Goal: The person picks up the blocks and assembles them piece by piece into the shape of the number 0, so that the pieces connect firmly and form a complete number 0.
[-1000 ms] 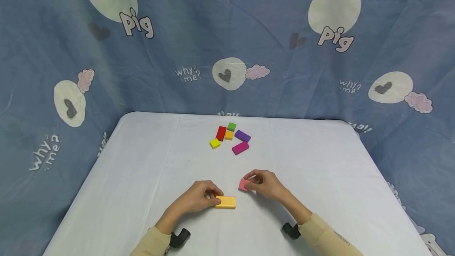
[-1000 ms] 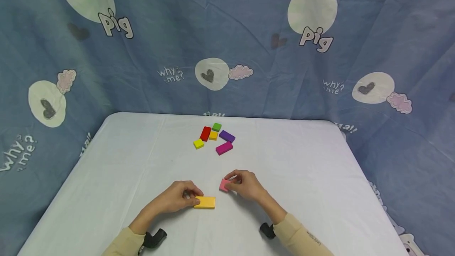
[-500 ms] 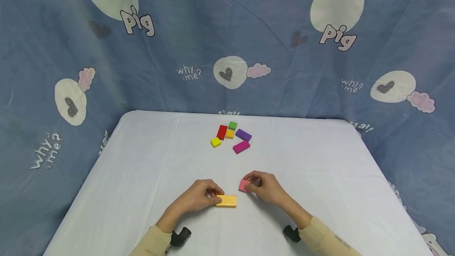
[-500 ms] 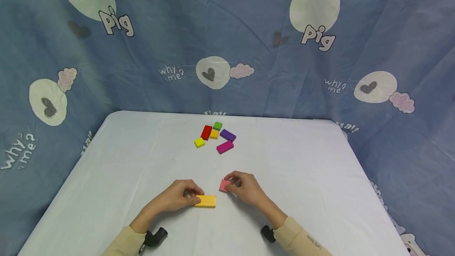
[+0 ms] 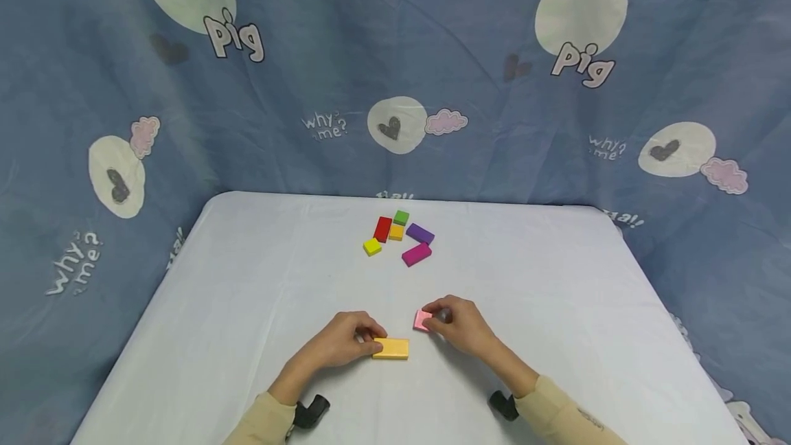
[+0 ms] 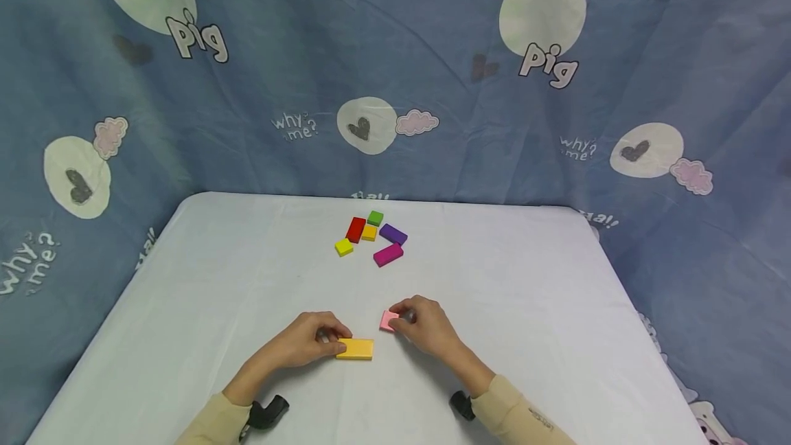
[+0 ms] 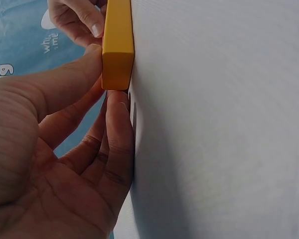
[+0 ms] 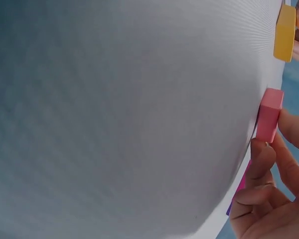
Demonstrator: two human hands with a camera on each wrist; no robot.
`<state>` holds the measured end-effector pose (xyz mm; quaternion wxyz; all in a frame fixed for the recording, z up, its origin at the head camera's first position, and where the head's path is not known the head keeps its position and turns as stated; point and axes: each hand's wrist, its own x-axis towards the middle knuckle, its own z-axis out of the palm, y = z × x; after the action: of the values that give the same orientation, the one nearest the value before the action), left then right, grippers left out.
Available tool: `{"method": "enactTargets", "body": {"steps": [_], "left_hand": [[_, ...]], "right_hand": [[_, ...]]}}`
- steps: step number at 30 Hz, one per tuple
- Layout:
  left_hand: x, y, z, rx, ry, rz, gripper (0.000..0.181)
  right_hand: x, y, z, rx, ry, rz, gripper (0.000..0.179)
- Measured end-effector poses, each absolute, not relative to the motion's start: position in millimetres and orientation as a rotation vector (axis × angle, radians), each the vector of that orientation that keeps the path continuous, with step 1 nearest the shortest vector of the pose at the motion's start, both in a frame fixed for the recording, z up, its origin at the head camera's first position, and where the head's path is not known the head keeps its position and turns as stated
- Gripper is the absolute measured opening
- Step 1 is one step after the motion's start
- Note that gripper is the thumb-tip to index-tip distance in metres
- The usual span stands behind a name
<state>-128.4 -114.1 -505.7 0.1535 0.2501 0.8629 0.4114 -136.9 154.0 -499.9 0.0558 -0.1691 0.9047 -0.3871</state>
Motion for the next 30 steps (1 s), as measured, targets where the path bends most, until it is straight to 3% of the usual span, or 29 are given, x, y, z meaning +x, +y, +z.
{"method": "enactTargets", "body": {"steps": [30], "left_hand": [[-127.4,-113.4,-505.4,0.729,2.485,1.194,0.015]], "right_hand": [[-130.4,155.1,-497.0,-0.679,2.67,-1.119,0.02]]}}
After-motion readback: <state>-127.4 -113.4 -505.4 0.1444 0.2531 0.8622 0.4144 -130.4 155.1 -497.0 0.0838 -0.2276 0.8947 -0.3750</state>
